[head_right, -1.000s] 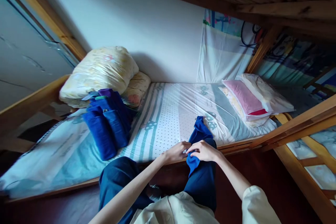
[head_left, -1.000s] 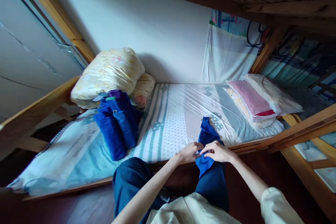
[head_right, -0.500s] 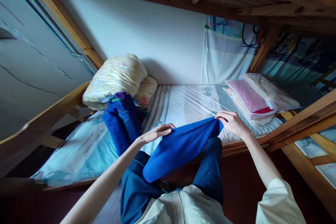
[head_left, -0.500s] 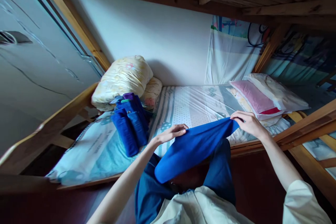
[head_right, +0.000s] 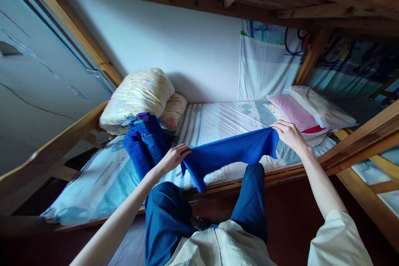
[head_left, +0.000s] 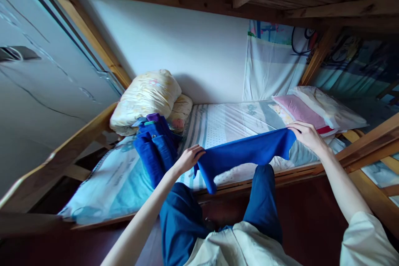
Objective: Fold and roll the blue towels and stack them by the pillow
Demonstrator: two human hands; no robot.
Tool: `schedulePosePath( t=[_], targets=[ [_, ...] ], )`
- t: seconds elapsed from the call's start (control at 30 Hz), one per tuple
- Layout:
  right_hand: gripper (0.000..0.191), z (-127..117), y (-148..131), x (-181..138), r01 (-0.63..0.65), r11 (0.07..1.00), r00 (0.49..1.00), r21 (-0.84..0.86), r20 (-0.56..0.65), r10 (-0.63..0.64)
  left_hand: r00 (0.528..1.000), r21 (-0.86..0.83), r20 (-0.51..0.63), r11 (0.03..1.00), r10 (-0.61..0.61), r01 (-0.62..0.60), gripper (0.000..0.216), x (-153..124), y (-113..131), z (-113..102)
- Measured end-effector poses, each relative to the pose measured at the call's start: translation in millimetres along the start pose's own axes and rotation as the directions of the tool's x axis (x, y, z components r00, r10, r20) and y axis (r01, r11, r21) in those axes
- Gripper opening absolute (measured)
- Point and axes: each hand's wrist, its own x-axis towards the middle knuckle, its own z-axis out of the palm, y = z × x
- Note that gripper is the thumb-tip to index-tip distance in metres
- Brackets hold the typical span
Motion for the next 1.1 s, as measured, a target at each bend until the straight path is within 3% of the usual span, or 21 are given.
schedulePosePath(
  t=[0.1,0.23,0.4,0.57,0.8,0.97,1.1],
  targets=[
    [0.026,4,10,0,-0.019,0.999,1.000,-0.037,-0.016,0.019,0.989,0.130,-0.144,0.991,0.005,0.014,0.034,8,-12,-17],
    [0.021,0,15,-1,-0.058,0.995,0.992,-0.080,-0.116,0.048,0.974,0.197,-0.223,0.977,-0.030,0.075,0.035,12,-34,-29],
    [0.018,-3,28,-15,-0.099,0.991,0.987,-0.086,-0.134,0.087,0.971,0.204,-0.234,0.975,-0.043,0.092,0.035,-5,-60,-24],
    [0.016,17,61,-31,-0.168,0.985,0.983,-0.045,-0.085,0.163,0.965,0.272,-0.216,0.940,-0.149,0.206,0.038,-19,-72,-31],
    [0.017,54,101,-17,-0.276,0.960,0.960,-0.049,0.039,0.278,0.951,0.411,-0.211,0.862,-0.226,0.296,0.031,5,-74,-79],
    [0.025,57,114,11,-0.294,0.956,0.956,-0.004,-0.004,0.294,0.954,0.452,-0.247,0.850,-0.170,0.269,0.032,24,-68,-124],
    [0.029,56,118,15,-0.294,0.956,0.956,-0.001,-0.007,0.294,0.938,0.430,-0.300,0.853,-0.175,0.297,0.028,25,-65,-141]
  ],
)
